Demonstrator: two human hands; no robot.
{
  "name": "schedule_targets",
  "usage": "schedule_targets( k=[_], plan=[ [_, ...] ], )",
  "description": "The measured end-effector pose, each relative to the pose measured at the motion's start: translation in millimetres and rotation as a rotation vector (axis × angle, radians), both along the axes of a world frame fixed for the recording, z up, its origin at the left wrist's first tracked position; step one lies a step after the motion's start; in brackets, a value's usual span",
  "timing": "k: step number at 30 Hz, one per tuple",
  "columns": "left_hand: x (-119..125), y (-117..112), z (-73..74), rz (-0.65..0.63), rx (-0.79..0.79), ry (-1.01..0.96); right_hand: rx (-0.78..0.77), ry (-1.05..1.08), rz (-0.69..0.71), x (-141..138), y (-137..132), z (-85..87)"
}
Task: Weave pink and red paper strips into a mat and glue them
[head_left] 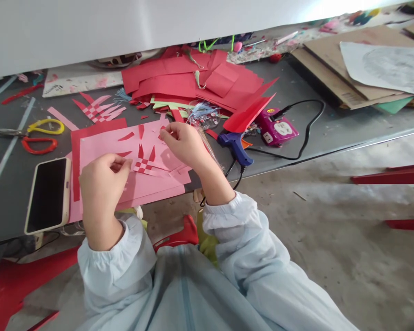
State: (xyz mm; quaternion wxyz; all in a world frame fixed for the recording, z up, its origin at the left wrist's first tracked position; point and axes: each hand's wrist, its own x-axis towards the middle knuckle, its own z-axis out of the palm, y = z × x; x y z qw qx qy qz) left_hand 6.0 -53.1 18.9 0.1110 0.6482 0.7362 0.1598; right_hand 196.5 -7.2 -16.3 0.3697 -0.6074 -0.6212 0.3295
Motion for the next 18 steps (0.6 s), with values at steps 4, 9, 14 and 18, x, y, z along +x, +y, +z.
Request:
schedule_targets(
  k=[4,9,14,18],
  plan=[
    [1.4,0.2,-0.1,-0.001,0.006,-0.015,-0.033,-0.015,0.021,0.0,-0.4,0.1],
    [2.9,-0.1,-0.5,-0.008,0.011,-0.043,-0.018,-0.069,0.052,0.0,-1.1,-1.6],
    [3.9,0.0,0.4,-0.006,0.014,-0.033,-0.006,-0.129,0.076,-2.2,-2.4,-1.4],
    [3.9,0.4,0.4,-0.022,0.012,-0.027,-0.015,-0.173,0.114,-6.4,-5.6,1.4]
  ],
)
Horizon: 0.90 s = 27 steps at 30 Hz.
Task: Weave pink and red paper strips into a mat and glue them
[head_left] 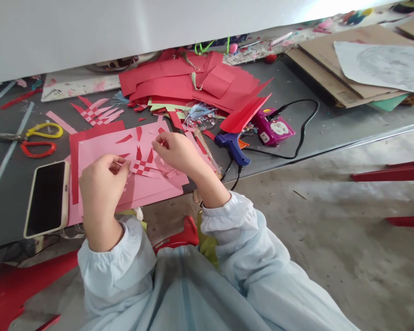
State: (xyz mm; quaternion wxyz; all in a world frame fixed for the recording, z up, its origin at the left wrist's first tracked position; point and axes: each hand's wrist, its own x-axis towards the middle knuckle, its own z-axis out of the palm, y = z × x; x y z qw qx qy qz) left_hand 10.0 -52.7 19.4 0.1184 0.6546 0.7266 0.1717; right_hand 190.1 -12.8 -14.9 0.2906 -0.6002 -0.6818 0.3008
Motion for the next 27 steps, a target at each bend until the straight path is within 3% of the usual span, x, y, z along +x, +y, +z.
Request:
schedule_targets(
  k=[13,27],
  plan=[
    [-0.8,1.5,-2.7,-0.005,0.015,0.050,-0.031,-0.106,0.065,-8.3,-3.3,4.1],
    [0.5,1.3,-2.6,-0.001,0.015,0.057,-0.006,-0.139,0.085,-9.4,-2.5,-2.9]
  ],
)
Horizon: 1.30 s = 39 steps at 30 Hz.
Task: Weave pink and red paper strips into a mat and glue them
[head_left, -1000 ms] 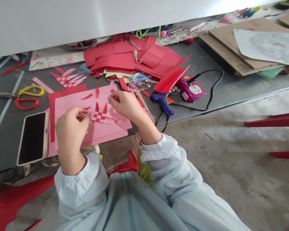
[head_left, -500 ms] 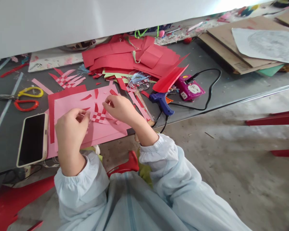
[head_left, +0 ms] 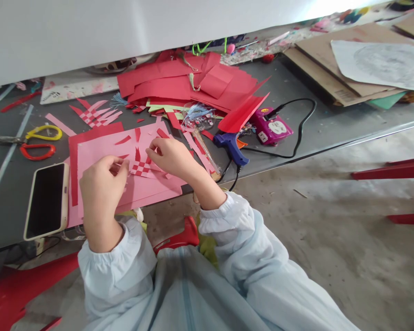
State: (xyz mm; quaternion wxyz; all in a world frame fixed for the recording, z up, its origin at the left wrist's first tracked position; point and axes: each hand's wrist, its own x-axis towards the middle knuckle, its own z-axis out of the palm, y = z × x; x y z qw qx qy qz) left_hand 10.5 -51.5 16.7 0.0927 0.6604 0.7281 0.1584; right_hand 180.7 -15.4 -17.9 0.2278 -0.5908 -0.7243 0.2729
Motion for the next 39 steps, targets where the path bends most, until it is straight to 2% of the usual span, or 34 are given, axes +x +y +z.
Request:
schedule_targets(
  k=[13,17,20,25,29,35,39],
  plan=[
    [1,2,-0.8,-0.006,-0.010,0.010,0.005,-0.014,0.022,1,-1,-0.2],
    [0,2,-0.4,-0.005,-0.018,0.008,0.005,-0.024,-0.009,2,-1,1.9],
    [1,1,0.2,-0.002,-0.011,0.011,0.026,-0.036,-0.080,4,0,4.2],
    [1,1,0.8,0.001,-0.027,0.017,0.120,-0.138,-0.343,16,1,8.2],
    [0,1,0.0,0.000,-0.034,0.021,0.060,-0.261,-0.453,26,-1,10.0],
    [2,2,-0.8,-0.004,-0.024,0.036,-0.051,-0.352,-0.419,31,-4,6.1],
    [3,3,-2.4,-0.006,-0.030,0.052,-0.068,-0.380,-0.386,32,-4,4.7]
  ],
)
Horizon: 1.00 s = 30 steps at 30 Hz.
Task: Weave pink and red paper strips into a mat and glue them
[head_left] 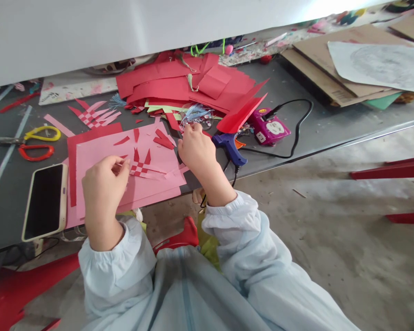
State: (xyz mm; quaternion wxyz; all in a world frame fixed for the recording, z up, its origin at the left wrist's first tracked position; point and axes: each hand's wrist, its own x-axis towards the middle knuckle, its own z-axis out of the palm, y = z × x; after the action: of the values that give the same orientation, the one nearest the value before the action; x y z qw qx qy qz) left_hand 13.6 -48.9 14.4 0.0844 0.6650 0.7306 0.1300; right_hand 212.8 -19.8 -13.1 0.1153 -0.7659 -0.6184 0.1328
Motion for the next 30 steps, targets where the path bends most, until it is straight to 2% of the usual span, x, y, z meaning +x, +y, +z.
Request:
schedule_targets(
  k=[6,13,16,21,25,30],
  plan=[
    [-3,2,-6.3,-0.027,0.030,0.010,0.039,-0.007,0.038,-1,0,0.3],
    [0,2,-2.0,-0.009,-0.008,0.031,0.098,0.088,0.139,-3,1,0.6],
    [0,1,-1.0,-0.008,-0.004,0.033,0.157,0.123,0.097,7,5,4.5],
    [2,-1,-2.4,-0.010,0.007,0.033,0.280,0.178,-0.056,37,13,10.8],
    [4,0,-4.2,-0.012,0.016,0.040,0.203,0.145,-0.023,47,13,12.6],
    [6,1,-5.6,0.020,0.032,0.048,0.117,0.154,0.039,44,11,15.4]
  ],
)
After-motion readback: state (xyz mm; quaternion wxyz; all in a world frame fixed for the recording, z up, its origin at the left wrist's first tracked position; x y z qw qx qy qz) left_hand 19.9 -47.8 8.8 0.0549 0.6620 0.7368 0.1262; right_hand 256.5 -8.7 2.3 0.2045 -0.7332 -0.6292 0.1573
